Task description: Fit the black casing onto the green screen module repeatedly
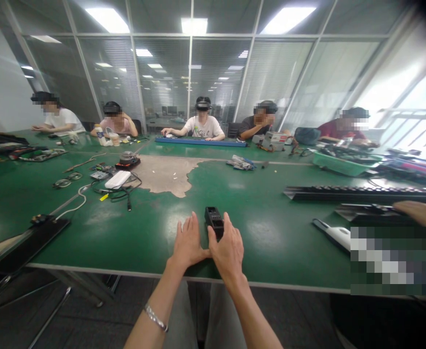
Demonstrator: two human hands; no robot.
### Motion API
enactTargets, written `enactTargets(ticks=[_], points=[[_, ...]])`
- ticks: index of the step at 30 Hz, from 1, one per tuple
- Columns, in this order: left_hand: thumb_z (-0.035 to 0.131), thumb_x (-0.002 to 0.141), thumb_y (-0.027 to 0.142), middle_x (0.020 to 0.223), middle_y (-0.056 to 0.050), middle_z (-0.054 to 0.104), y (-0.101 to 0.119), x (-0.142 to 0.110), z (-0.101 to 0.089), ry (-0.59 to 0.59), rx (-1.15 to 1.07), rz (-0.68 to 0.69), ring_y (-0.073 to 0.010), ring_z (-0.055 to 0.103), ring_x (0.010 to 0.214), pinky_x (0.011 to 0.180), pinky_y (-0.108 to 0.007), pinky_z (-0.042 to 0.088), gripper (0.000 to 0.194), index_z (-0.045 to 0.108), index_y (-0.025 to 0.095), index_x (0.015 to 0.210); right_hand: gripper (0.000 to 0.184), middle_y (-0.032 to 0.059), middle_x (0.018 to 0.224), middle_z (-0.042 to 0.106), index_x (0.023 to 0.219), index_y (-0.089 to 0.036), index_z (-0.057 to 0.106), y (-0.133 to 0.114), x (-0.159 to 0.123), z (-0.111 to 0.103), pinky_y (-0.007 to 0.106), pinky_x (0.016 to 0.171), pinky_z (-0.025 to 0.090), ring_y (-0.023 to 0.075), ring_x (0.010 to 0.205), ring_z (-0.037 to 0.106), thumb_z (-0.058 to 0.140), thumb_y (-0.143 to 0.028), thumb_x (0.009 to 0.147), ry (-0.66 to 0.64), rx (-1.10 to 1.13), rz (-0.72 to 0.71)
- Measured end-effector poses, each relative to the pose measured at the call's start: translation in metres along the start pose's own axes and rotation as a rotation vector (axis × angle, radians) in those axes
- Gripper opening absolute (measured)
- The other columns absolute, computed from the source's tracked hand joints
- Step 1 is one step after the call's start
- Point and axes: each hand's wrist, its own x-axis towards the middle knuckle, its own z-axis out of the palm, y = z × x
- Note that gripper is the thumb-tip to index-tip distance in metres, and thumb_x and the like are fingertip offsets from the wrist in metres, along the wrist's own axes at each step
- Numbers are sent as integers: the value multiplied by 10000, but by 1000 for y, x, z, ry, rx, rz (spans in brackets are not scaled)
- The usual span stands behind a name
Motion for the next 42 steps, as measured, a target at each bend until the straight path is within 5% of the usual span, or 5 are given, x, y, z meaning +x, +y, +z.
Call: enactTargets(ticks=[10, 35, 42], points=[[442, 794, 615, 1588, -213, 212, 3, -1, -3, -23, 162, -2, -342, 107, 1485, 1197, -515, 48, 920, 291, 22, 1482, 681, 176, 1229, 635, 1469, -73, 336, 9, -13, 3, 397, 883, 444, 296, 1064, 579, 523, -366, 883, -80, -47, 15], [464, 785, 569, 1590, -187, 227, 2, 0, -2, -25, 174, 12, -334, 148, 1478, 1195, -521, 66, 889, 302, 49, 1488, 851, 225, 1325, 567, 1499, -41, 255, 21, -17, 10, 455, 958, 445, 319, 1139, 557, 550, -523, 863, -86, 90, 40], [448, 796, 607, 1591, -177, 229, 2, 1, -2, -42, 185, 7, -333, 136, 1481, 1194, -527, 59, 899, 291, 63, 1495, 751, 195, 1251, 626, 1504, -66, 257, 11, -6, 0, 414, 880, 467, 312, 1043, 608, 513, -423, 895, -161, -16, 45]])
